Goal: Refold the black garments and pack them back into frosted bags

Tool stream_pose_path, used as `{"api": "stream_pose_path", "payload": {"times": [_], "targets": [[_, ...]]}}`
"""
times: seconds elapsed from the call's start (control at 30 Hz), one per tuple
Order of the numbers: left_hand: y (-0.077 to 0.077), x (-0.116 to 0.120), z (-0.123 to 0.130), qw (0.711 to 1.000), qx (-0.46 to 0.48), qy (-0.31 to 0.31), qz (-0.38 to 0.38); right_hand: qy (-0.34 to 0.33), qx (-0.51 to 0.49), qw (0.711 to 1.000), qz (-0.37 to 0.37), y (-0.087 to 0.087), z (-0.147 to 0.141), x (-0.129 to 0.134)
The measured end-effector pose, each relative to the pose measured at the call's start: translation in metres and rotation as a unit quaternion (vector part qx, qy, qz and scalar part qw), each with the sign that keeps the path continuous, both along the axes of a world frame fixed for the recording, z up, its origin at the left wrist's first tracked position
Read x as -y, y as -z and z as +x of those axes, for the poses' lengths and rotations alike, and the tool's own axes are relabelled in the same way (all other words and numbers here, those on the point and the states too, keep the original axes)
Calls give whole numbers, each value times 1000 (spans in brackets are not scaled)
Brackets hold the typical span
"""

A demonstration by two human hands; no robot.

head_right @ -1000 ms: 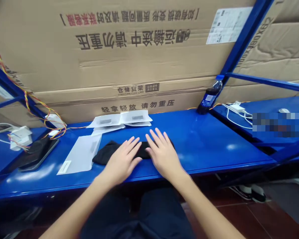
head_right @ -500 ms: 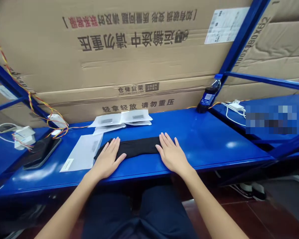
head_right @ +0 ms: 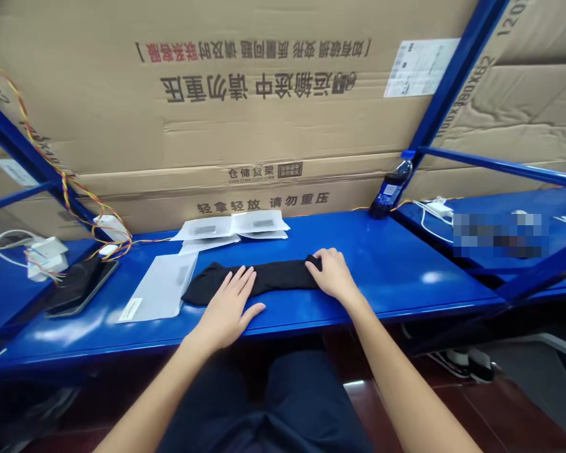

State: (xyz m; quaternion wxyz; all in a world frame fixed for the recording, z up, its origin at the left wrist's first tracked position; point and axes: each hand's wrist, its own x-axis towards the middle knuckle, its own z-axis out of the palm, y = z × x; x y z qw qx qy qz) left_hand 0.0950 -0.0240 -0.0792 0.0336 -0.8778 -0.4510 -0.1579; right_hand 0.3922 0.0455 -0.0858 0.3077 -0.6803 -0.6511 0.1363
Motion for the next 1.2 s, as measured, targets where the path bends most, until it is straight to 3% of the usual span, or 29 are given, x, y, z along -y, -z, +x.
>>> {"api": "stream_pose_path", "payload": {"times": [0.2, 0.37, 0.5, 0.6, 0.73, 0.8, 0.87, 0.93, 1.03, 1.1, 1.2], "targets": [[3, 6, -6, 999, 30, 5, -34, -14, -116, 992, -56, -13, 7, 1], [-3, 23, -1, 991, 113, 54, 44, -11, -187, 977, -104, -39, 17, 0], [-8, 41, 2, 961, 216, 98, 145, 25, -130, 987, -91, -69, 24, 2], [-10, 47, 4, 936, 282, 96, 189, 62, -51, 996, -35, -80, 4, 9], [-11, 46, 0, 932, 294, 65, 203, 49, 91, 994, 38, -65, -63, 28], [-10, 45, -7, 936, 281, 50, 206, 1, 154, 988, 30, -50, -92, 39], [-9, 46, -15, 939, 270, 39, 212, -28, 147, 988, 38, -37, -103, 49], [-7, 48, -25, 939, 265, 27, 217, -8, 97, 992, 82, -29, -97, 56], [-4, 50, -37, 938, 268, 9, 219, 91, 64, 984, 138, -21, -73, 65], [-2, 48, -39, 938, 268, -1, 219, 132, 88, 981, 113, -14, -62, 68], [0, 45, -36, 943, 256, -7, 213, 129, 103, 985, 47, -4, -55, 68]]}}
